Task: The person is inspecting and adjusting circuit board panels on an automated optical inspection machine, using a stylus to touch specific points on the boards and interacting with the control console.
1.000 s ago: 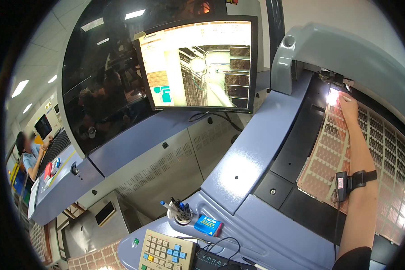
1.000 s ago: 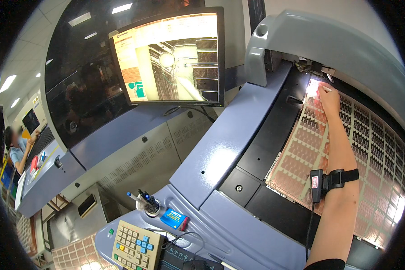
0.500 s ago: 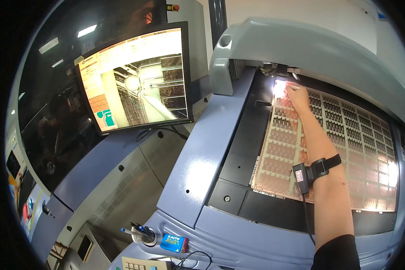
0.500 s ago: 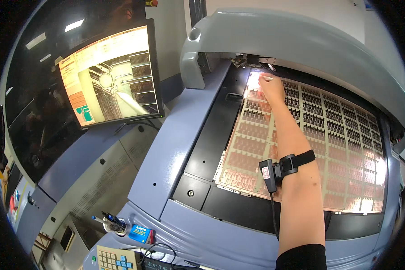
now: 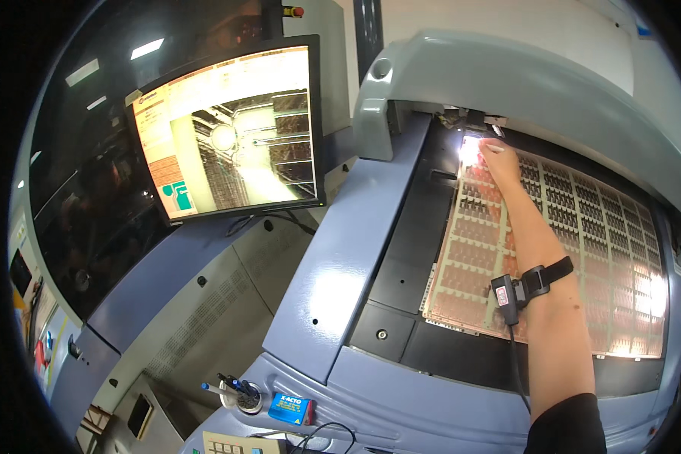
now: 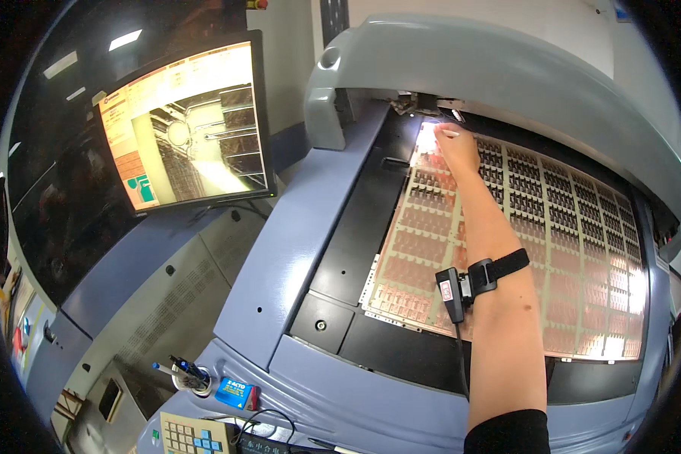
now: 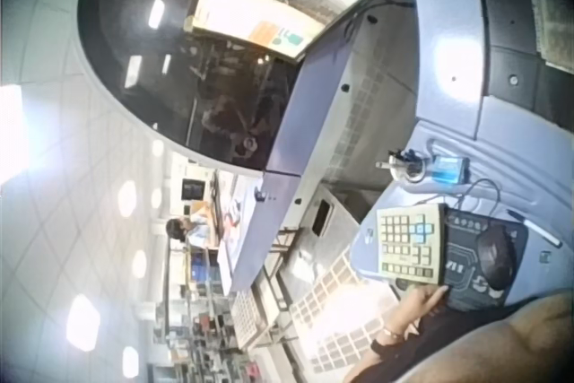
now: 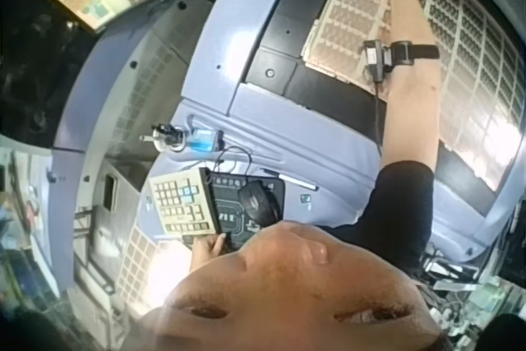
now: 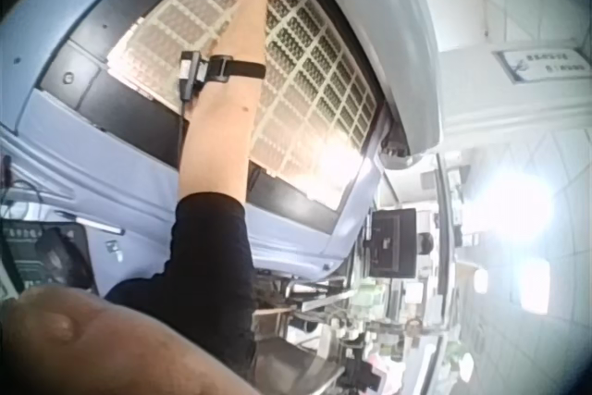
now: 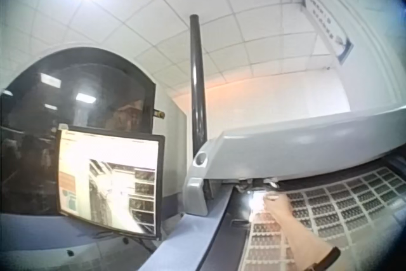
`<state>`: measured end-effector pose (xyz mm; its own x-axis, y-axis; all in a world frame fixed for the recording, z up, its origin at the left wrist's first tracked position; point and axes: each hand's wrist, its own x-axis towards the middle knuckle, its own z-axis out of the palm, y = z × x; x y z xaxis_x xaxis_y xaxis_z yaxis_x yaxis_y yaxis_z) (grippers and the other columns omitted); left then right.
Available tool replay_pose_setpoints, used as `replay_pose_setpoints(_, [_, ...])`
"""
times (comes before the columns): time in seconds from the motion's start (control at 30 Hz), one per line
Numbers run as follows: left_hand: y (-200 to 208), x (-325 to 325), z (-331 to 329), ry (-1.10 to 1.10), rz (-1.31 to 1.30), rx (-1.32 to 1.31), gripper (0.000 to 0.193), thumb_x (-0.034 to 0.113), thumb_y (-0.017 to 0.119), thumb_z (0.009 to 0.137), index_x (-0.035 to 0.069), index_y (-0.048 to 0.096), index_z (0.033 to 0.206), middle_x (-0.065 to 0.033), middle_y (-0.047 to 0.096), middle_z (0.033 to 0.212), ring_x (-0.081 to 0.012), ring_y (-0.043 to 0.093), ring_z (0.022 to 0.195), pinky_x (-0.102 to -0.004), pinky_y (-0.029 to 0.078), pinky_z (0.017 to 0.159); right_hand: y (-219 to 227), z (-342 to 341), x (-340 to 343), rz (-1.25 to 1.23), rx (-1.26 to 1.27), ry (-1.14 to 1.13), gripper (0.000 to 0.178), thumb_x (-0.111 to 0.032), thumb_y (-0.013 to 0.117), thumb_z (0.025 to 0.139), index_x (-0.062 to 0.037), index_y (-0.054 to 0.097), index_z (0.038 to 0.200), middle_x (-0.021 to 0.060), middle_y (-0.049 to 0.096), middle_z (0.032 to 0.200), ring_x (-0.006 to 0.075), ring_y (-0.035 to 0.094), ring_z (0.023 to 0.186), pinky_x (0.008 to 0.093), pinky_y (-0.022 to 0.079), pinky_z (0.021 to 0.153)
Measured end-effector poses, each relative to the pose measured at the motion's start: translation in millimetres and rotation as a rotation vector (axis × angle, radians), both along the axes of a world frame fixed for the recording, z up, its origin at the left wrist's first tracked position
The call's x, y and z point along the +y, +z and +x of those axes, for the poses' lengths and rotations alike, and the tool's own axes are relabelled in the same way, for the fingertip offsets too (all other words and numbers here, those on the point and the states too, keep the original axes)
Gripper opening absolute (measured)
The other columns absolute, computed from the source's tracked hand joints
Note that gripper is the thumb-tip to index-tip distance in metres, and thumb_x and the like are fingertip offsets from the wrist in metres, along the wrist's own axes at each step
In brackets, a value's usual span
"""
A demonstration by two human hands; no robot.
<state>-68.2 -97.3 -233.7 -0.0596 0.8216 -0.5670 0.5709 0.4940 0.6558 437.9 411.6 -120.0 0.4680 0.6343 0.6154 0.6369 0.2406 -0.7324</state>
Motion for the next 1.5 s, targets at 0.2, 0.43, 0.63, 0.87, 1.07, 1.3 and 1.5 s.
replay_pose_setpoints(0.2, [-29,4,-25,-0.235,0.315,0.041,0.040,0.024,0.067,0.091,-0.001,0.060,0.061,-0.0170,0.057,0.054,-0.0290,0.052,0.043,-0.0399,0.040,0.045,2,88,34,-0.003,-0.026,0.007,0.023,-0.031,0.062,0.081,-0.0126,0.073,0.089,0.0046,0.071,0.076,0.0158,0.066,0.068,0.0331,0.051,0.065])
replay_pose_setpoints(0.43, [-29,-6,-18,-0.167,0.234,0.025,0.036,0.021,0.066,0.092,-0.002,0.062,0.064,-0.0151,0.060,0.054,-0.0250,0.059,0.045,-0.0361,0.043,0.045,-3,40,34,0.049,-0.006,0.168,0.019,-0.025,0.064,0.080,-0.0083,0.065,0.089,0.0008,0.066,0.072,0.0092,0.060,0.061,0.0268,0.049,0.062])
replay_pose_setpoints(0.63, [-37,2,-29,-0.220,0.182,0.001,0.037,0.020,0.065,0.094,-0.004,0.064,0.066,-0.0112,0.062,0.054,-0.0163,0.060,0.045,-0.0319,0.046,0.045,5,73,11,0.025,0.016,0.037,0.020,-0.026,0.064,0.081,-0.0092,0.067,0.092,0.0044,0.069,0.079,0.0147,0.062,0.065,0.0333,0.051,0.065])
replay_pose_setpoints(0.87, [-22,-2,-13,-0.059,0.008,0.004,0.034,0.014,0.062,0.095,-0.006,0.065,0.069,-0.0123,0.062,0.055,-0.0151,0.056,0.047,-0.0340,0.043,0.045,3,37,29,0.046,0.137,0.114,0.024,-0.030,0.067,0.079,-0.0088,0.071,0.090,0.0054,0.073,0.083,0.0144,0.068,0.067,0.0302,0.052,0.065])
replay_pose_setpoints(1.07, [-17,5,-10,-0.035,0.024,0.008,0.033,0.012,0.063,0.094,-0.006,0.062,0.067,-0.0107,0.058,0.053,-0.0129,0.051,0.046,-0.0349,0.040,0.044,7,47,25,-0.009,0.050,-0.037,0.025,-0.035,0.068,0.077,-0.0125,0.072,0.089,0.0020,0.072,0.078,0.0140,0.066,0.064,0.0309,0.051,0.068])
replay_pose_setpoints(1.3, [-21,-2,-10,-0.042,0.049,0.002,0.034,0.011,0.063,0.094,-0.007,0.060,0.065,-0.0104,0.057,0.051,-0.0131,0.049,0.044,-0.0346,0.039,0.043,16,12,6,-0.120,0.026,-0.045,0.024,-0.035,0.070,0.077,-0.0117,0.069,0.083,0.0019,0.071,0.078,0.0120,0.066,0.064,0.0296,0.052,0.064])
replay_pose_setpoints(1.5, [-21,-1,-10,-0.037,0.074,-0.023,0.033,0.009,0.064,0.093,-0.008,0.060,0.065,-0.0117,0.059,0.053,-0.0136,0.051,0.044,-0.0346,0.040,0.043,15,16,8,-0.038,0.167,0.053,0.024,-0.031,0.073,0.078,-0.0089,0.066,0.083,0.0018,0.070,0.076,0.0123,0.069,0.063,0.0295,0.055,0.059])
